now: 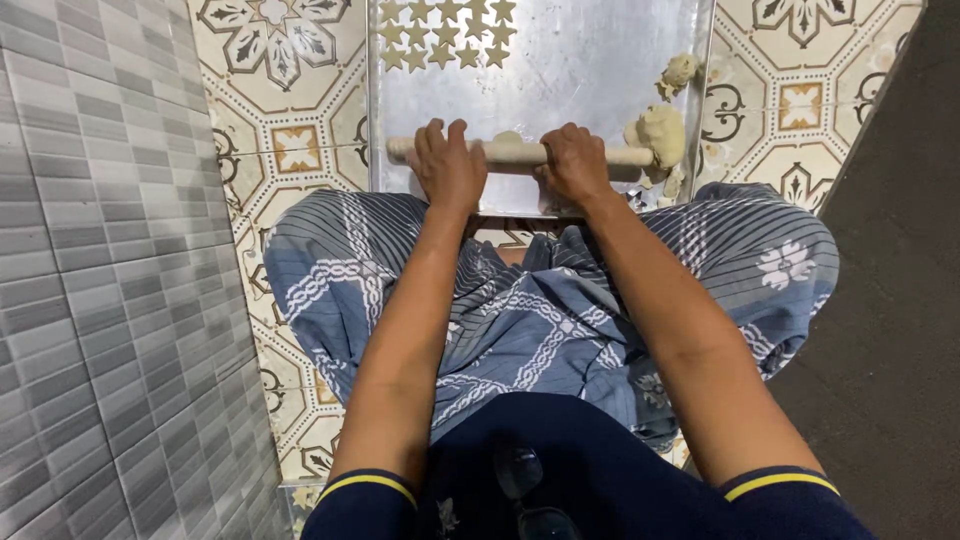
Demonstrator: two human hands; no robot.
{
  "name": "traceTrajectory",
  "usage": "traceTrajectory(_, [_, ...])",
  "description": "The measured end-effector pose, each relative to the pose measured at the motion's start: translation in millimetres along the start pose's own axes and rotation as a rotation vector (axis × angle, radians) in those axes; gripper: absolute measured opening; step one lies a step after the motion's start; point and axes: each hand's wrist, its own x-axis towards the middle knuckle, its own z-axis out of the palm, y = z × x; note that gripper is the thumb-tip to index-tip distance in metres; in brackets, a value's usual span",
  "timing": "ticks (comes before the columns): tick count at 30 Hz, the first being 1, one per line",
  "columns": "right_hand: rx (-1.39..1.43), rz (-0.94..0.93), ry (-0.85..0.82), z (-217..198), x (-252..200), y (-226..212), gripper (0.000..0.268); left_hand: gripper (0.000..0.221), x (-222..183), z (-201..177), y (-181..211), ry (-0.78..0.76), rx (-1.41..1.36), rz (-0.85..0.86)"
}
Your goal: Rolling out dough and using a star-shaped cutter to create cookie shapes on a metal tray
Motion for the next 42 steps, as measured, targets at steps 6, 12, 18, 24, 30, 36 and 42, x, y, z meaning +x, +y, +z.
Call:
traceTrajectory(6, [0.221,0.213,-0.234,-31.2,16.9,-30.4,0.061,0.093,16.9,-53.4,52.4,-0.733,0.239,-0.290])
traceTrajectory(12, [0.034,0.371,-0.268,-33.0,36.7,-53.7,0.063,0.095,10.7,19.9,14.3,-0.485,0.255,-0.200])
traceTrajectory(18, [-0.037,0.359,-0.109,-24.6,45.6,-52.9,0.052,0.102,35.7,-0.2,28.1,-0.644,0.268,-0.195])
traceTrajectory(24, [-0.050,0.418,-0.183,-20.6,66.2,-45.2,0.053,0.116,62.4,-11.3,31.5,-0.697,0.249,-0.138])
traceTrajectory(30, [-0.016,0.458,-0.175,-23.0,83.2,-39.2,0.053,0.121,82.7,10.2,18.7,-0.708,0.218,-0.110])
traceTrajectory(36, [-0.070,0.473,-0.158,-22.1,98.7,-32.8,0.055,0.113,95.3,31.0,0.9,-0.661,0.158,-0.031])
traceTrajectory(42, [-0.049,0.498,-0.102,-22.6,108.1,-29.7,0.054,0.115,95.8,33.9,-2.0,-0.603,0.141,0.032])
